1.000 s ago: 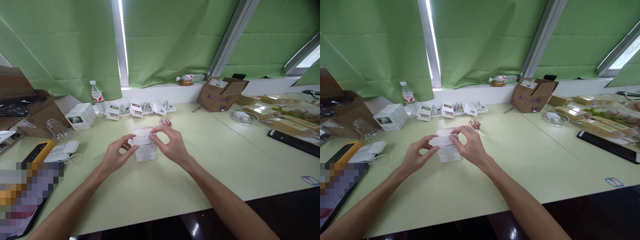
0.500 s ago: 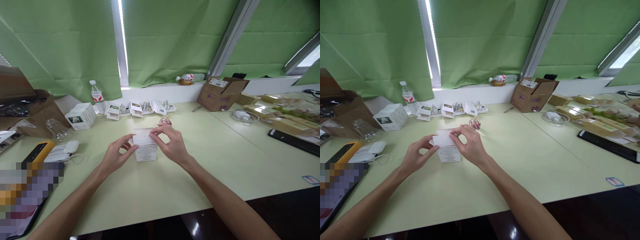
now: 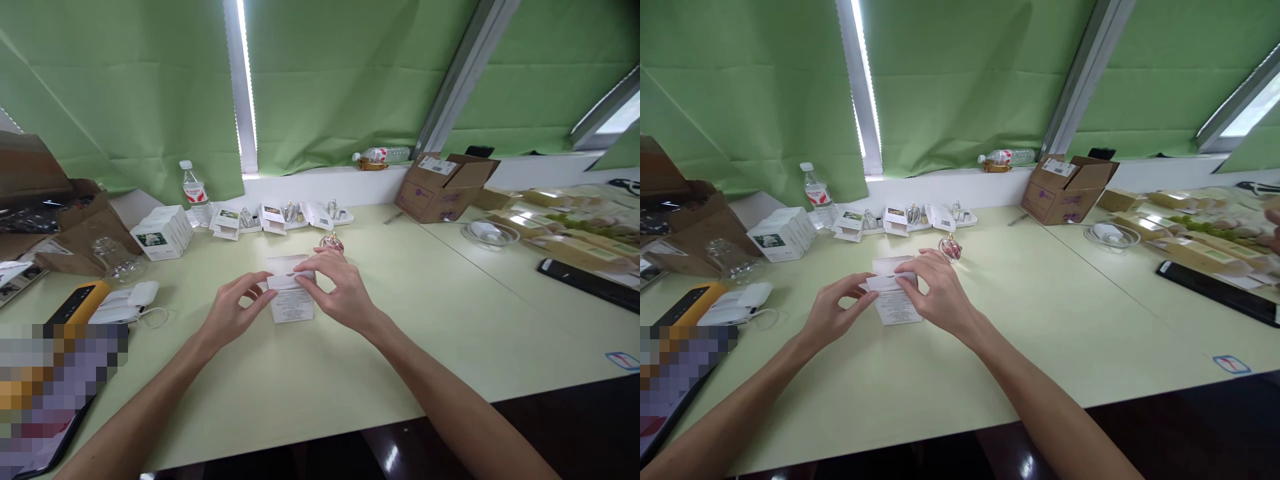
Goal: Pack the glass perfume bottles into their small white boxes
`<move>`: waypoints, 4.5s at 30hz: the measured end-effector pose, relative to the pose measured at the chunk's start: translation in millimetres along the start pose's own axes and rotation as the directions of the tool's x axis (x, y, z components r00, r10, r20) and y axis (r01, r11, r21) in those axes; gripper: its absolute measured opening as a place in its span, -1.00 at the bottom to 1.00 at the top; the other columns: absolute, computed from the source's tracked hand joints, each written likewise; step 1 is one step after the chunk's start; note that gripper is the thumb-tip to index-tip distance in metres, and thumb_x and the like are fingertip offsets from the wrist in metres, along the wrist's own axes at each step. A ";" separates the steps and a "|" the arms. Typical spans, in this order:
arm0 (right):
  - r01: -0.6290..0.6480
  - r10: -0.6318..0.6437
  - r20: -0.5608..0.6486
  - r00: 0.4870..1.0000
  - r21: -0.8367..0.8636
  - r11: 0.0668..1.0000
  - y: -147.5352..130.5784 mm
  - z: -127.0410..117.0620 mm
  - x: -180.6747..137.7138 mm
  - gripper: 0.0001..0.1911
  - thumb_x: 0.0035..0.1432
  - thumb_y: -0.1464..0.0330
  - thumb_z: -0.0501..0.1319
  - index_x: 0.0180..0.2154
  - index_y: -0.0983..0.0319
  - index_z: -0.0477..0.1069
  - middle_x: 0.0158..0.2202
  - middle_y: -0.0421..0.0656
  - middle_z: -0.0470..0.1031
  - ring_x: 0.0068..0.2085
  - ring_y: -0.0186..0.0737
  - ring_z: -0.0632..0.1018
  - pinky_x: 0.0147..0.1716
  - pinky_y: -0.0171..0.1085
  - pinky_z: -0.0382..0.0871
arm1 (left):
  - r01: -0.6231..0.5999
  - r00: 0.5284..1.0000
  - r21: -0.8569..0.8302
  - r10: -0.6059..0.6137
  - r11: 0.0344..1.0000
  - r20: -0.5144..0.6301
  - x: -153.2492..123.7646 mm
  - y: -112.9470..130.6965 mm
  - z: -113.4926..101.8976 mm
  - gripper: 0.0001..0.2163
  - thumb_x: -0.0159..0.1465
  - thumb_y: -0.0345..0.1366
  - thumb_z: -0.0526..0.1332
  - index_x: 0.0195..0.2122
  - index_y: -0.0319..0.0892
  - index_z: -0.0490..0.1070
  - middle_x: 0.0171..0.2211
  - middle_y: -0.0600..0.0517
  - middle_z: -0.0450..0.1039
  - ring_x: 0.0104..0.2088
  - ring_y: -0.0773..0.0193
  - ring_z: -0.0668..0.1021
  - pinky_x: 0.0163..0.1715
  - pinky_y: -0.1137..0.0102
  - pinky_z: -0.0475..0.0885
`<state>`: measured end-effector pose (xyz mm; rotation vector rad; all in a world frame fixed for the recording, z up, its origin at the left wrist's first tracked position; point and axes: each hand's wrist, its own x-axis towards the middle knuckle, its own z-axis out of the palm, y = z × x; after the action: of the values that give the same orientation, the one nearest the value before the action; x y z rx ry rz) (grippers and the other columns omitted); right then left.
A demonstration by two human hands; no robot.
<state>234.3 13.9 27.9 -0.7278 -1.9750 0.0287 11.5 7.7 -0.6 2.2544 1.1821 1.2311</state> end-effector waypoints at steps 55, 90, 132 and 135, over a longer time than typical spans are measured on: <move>0.084 -0.076 0.143 0.987 -0.047 0.995 2.3 9.3 -7.5 -0.89 0.22 0.40 0.20 -0.22 0.17 0.49 -0.38 -0.18 0.56 -0.31 -0.23 0.53 0.04 0.01 0.32 | -0.078 0.997 0.050 0.077 0.996 0.010 0.9 -4.8 0.0 -0.78 0.27 -0.21 0.21 -0.07 -0.08 0.42 -0.17 0.01 0.47 -0.36 0.37 0.52 -0.34 0.40 0.55; -0.446 0.402 -0.305 0.864 -0.091 0.890 59.0 -16.2 -3.8 -0.66 0.23 0.26 0.14 0.02 0.20 0.36 0.03 -0.03 0.44 0.04 -0.01 0.43 0.01 0.03 0.34 | 0.641 0.752 -0.273 -0.658 0.718 0.034 13.3 -52.9 -21.7 -0.43 0.16 0.08 0.21 0.08 -0.14 0.18 -0.17 -0.16 0.51 -0.33 0.15 0.61 -0.46 0.29 0.54; -0.575 0.559 -0.153 0.815 -0.326 0.750 135.2 -0.1 -27.5 -0.68 0.09 0.22 0.19 -0.15 0.23 0.51 -0.22 -0.08 0.58 -0.17 -0.06 0.50 -0.10 -0.13 0.28 | 0.191 0.968 0.569 -0.248 0.800 0.024 2.1 -41.3 0.1 -0.61 0.28 -0.22 0.07 0.12 -0.20 0.24 0.13 -0.13 0.32 0.12 -0.02 0.35 0.11 0.09 0.23; -0.573 0.558 -0.149 0.816 -0.322 0.753 131.4 0.5 -26.8 -0.67 0.09 0.21 0.19 -0.15 0.23 0.51 -0.21 -0.08 0.58 -0.15 -0.05 0.50 -0.11 -0.14 0.29 | 0.153 0.976 0.597 -0.214 0.788 0.032 1.4 -40.6 -0.2 -0.66 0.29 -0.28 0.05 0.08 -0.17 0.29 0.08 -0.09 0.39 0.07 -0.01 0.40 0.08 0.11 0.27</move>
<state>305.5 108.3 -35.5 -1.5422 -1.6601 0.0206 -9.1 33.5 -24.2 2.4853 1.9039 0.7195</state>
